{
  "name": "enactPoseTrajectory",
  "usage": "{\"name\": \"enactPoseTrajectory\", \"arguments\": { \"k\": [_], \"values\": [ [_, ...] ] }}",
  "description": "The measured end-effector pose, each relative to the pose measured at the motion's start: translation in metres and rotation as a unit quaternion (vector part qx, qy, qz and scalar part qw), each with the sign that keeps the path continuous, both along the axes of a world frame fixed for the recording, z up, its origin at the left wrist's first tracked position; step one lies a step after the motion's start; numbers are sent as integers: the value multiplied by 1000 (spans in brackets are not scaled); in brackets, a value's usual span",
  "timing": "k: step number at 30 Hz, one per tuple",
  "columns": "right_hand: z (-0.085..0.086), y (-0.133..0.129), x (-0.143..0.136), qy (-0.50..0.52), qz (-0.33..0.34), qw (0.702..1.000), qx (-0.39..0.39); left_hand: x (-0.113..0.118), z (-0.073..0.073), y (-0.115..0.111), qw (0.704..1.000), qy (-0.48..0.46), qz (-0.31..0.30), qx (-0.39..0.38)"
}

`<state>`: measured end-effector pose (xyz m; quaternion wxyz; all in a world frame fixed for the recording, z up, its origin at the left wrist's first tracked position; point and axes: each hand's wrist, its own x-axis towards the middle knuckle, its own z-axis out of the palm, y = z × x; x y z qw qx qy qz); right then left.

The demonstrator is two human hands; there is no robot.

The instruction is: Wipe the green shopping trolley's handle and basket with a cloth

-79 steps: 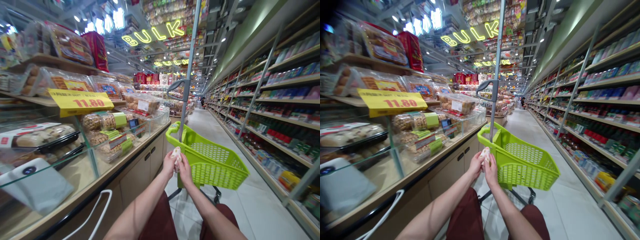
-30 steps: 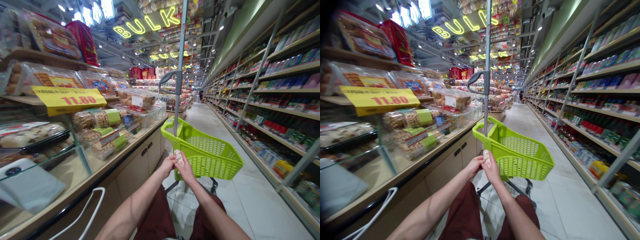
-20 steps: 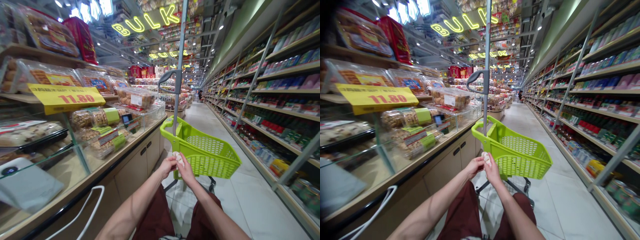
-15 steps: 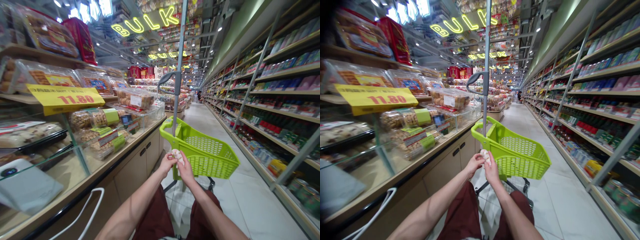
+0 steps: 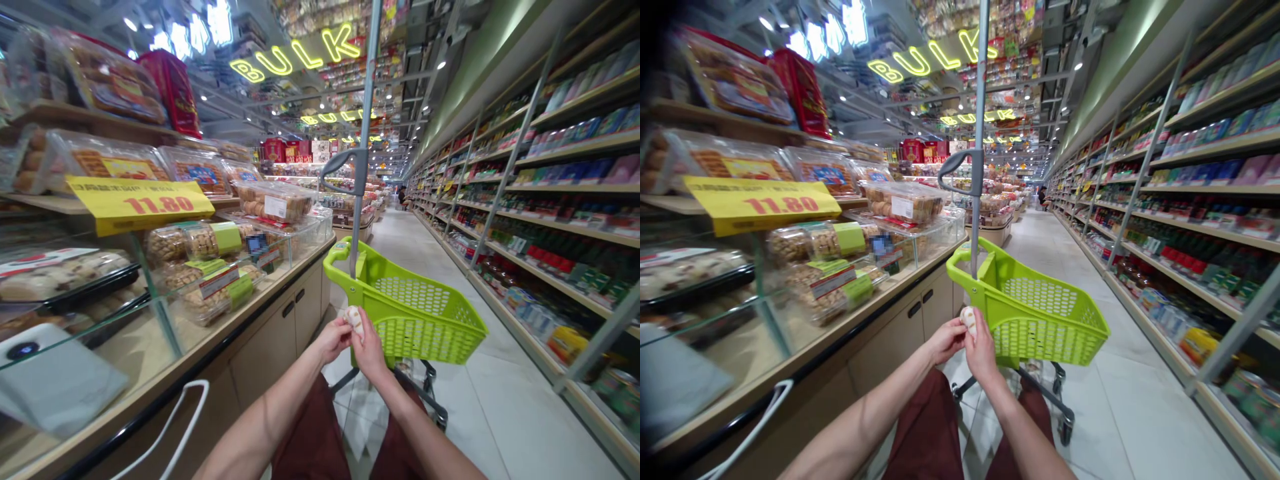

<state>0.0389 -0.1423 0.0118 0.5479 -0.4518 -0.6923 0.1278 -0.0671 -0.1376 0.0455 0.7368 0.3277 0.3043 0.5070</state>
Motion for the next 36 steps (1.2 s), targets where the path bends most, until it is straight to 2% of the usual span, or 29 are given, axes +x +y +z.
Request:
{"name": "enactPoseTrajectory", "arguments": {
  "k": [2,5,10,17,20,25,28,33,35,36],
  "values": [
    [2,-1,2,3,11,1000,-19,1,0,0,1000,1,2,-4],
    [6,-3,3,-4,19,999,-38,3,-1,-2,998,42,42,-12],
    [10,-3,0,-42,-1,998,-52,0,-6,-1,995,71,72,-24],
    [6,-2,-4,-133,1,989,61,0,-17,4,996,46,69,-16],
    [4,-2,-1,-167,22,982,86,0,-16,5,995,85,47,18],
    [0,7,9,-188,65,978,66,-7,-15,12,983,182,28,16],
    [8,23,18,-240,44,965,96,-12,-20,19,962,268,47,21],
    [43,72,32,-301,-83,932,182,-18,-24,31,905,400,124,68],
    [53,93,33,-329,-93,917,207,-20,-21,35,851,488,142,131],
    [55,102,32,-342,-93,910,214,-20,-19,36,805,548,146,174]
  ]
}}
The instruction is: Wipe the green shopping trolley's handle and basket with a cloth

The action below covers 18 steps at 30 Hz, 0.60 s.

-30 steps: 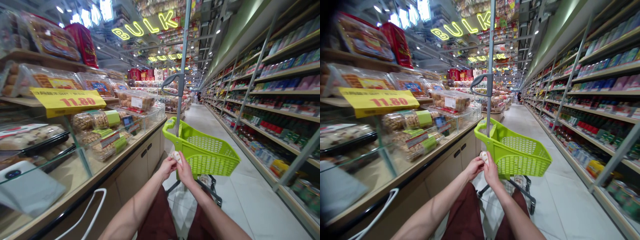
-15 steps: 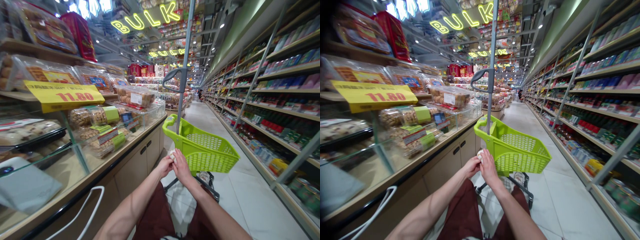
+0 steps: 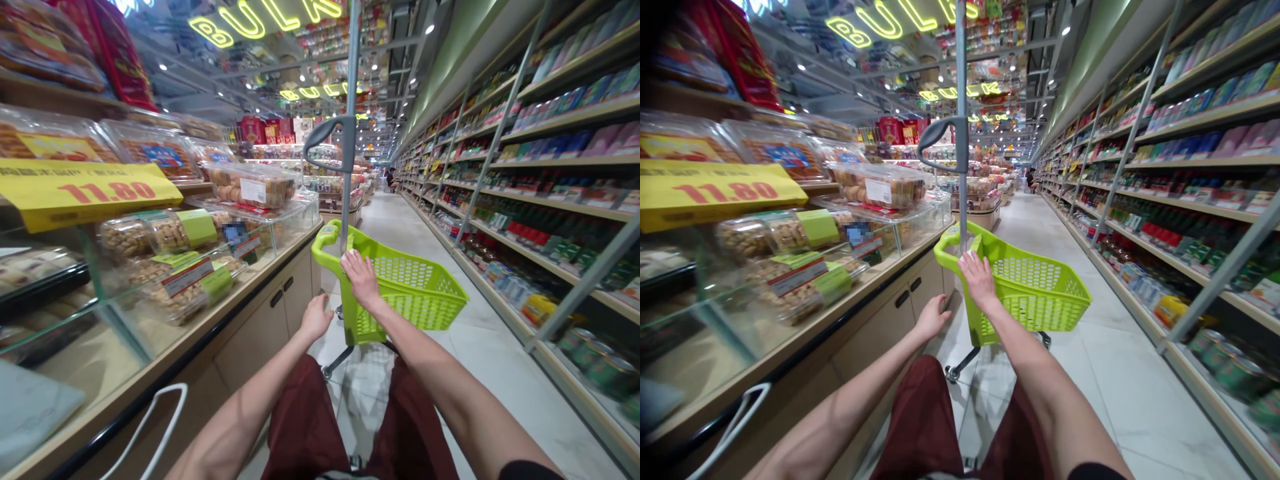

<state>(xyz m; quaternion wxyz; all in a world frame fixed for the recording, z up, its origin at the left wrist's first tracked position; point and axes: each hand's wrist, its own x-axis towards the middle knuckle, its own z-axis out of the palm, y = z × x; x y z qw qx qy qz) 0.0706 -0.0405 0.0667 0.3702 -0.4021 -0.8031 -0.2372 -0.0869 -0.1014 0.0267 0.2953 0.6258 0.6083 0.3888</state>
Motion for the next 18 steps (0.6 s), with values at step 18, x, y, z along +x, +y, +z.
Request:
{"name": "enactPoseTrajectory", "arguments": {
  "k": [18],
  "values": [
    [-56,-5,11,-32,13,999,-37,18,-10,1,883,452,-36,122]
  ]
}}
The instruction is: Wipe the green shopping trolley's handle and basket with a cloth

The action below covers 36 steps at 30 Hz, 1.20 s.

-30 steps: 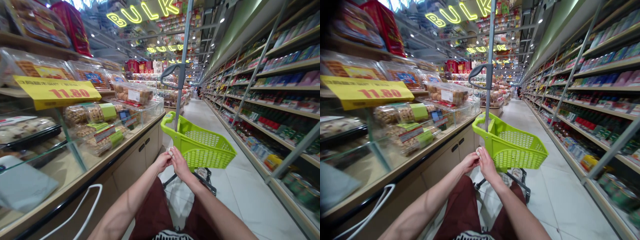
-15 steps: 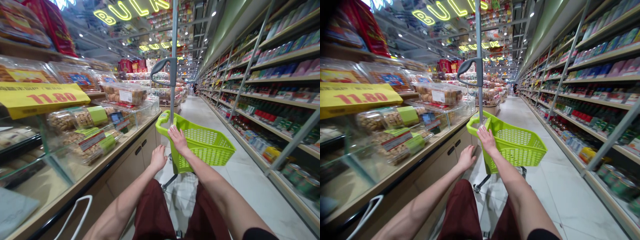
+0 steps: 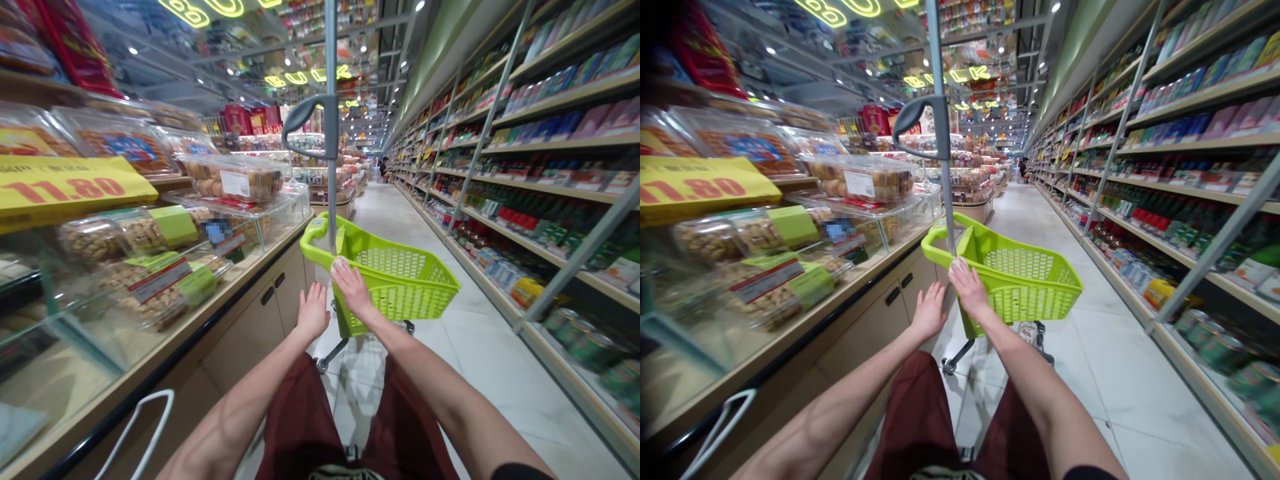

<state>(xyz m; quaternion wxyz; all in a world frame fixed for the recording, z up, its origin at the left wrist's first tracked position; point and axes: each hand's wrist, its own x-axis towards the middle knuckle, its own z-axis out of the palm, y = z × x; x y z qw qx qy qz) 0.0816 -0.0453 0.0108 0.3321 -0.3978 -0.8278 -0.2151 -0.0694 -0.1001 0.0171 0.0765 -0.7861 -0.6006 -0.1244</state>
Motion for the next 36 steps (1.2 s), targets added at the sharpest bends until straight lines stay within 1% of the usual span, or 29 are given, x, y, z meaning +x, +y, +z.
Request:
{"name": "enactPoseTrajectory", "arguments": {
  "k": [2,3,4,5,7,11,12,13,14,15,17,20,22,23,25,27,30,32,33,34,36],
  "values": [
    [21,6,1,36,-25,999,21,4,3,1,1000,4,1,14],
    [25,10,1,41,-32,998,20,6,4,1,1000,6,0,18],
    [25,12,2,37,-32,999,12,9,5,1,1000,9,-2,20],
    [21,13,2,27,-30,999,-2,11,5,1,1000,12,-4,21],
    [1,11,4,7,-27,999,-38,14,4,0,1000,21,-10,21],
    [-52,-3,10,-11,-39,993,-113,19,0,-2,999,36,-25,12],
    [-60,-7,13,-13,-41,991,-126,20,-1,-2,999,38,-28,8],
    [-65,-11,15,-14,-43,990,-136,21,-2,-2,999,40,-31,5],
    [-66,-15,18,-13,-45,989,-141,22,-3,-2,999,40,-35,3],
    [-63,-18,21,-7,-46,989,-137,24,-4,-2,998,39,-39,4],
    [-47,-20,25,20,-44,993,-108,29,-6,-1,998,34,-43,9],
    [-15,-14,30,78,-46,995,-49,38,-9,0,999,26,-40,15],
    [-4,-6,33,91,-51,994,-39,45,-11,0,999,27,-43,14],
    [-3,-2,35,86,-52,994,-45,48,-12,0,998,29,-48,13],
    [-12,4,39,67,-56,994,-65,53,-13,0,998,34,-59,14],
    [-32,4,44,49,-65,993,-90,57,-14,1,997,41,-64,13],
    [-66,-2,54,40,-85,988,-125,60,-15,3,997,50,-63,2],
    [-79,-9,62,39,-92,985,-138,61,-15,4,996,55,-64,-4],
    [-81,-13,65,40,-94,985,-139,63,-16,4,996,56,-64,-5],
    [-79,-15,68,45,-93,985,-134,64,-17,5,996,57,-65,-5],
    [-66,-18,71,66,-88,988,-107,69,-17,7,996,57,-66,-5]
  ]
}}
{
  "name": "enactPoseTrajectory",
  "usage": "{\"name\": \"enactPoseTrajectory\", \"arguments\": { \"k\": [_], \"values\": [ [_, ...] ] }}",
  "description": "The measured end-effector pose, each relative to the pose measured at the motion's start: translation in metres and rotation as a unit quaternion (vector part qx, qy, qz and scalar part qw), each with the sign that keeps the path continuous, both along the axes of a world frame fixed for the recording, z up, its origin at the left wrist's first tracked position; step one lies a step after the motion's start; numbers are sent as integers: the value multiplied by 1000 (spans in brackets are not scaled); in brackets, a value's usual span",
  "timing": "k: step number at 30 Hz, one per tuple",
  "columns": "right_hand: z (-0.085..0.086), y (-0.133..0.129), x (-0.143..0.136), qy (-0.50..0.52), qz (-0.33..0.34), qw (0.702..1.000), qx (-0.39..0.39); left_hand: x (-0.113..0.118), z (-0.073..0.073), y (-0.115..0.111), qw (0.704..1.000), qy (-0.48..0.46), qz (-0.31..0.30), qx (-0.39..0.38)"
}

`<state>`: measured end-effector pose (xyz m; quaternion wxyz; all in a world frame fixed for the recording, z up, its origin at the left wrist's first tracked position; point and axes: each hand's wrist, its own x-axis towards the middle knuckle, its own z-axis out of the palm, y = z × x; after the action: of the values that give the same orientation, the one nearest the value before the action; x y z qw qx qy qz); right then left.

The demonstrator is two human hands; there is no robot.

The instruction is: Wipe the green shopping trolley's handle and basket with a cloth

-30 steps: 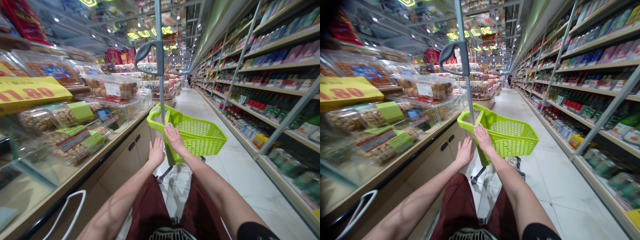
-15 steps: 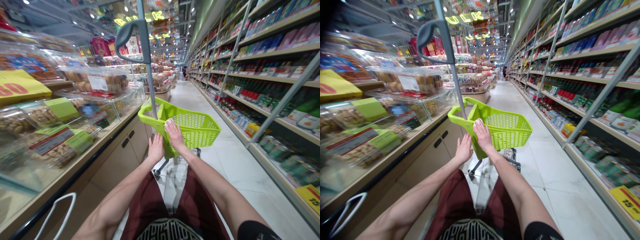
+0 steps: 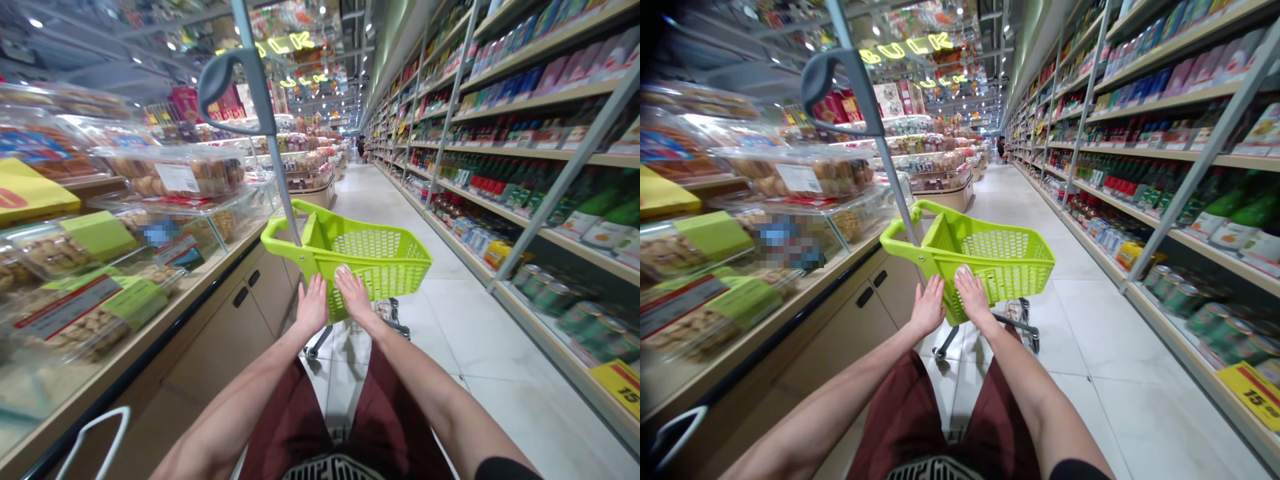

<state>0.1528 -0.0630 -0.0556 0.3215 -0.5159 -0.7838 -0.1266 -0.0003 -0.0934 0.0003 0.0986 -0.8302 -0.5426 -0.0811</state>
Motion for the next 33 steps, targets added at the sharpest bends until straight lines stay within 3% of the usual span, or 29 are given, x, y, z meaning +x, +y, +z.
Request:
{"name": "enactPoseTrajectory", "arguments": {
  "k": [4,6,8,13,16,20,24,27,33],
  "values": [
    [35,7,3,30,-5,997,65,14,4,5,1000,-3,4,10],
    [38,13,7,23,-8,998,59,21,7,7,1000,-2,-5,14],
    [29,17,12,16,-13,999,37,27,9,7,1000,3,-19,11],
    [-16,12,27,7,-38,999,-16,34,2,8,999,22,-39,5],
    [-24,0,37,5,-41,999,-31,36,-6,9,999,30,-45,-3],
    [-1,-5,49,12,-41,999,10,47,-8,14,999,25,-47,-12],
    [17,6,65,35,-71,996,45,66,-5,18,998,20,-62,-15],
    [4,11,77,28,-74,996,30,79,-5,20,996,19,-81,-17],
    [-49,-6,93,19,-90,995,-48,96,-14,19,994,33,-97,-32]
  ]
}}
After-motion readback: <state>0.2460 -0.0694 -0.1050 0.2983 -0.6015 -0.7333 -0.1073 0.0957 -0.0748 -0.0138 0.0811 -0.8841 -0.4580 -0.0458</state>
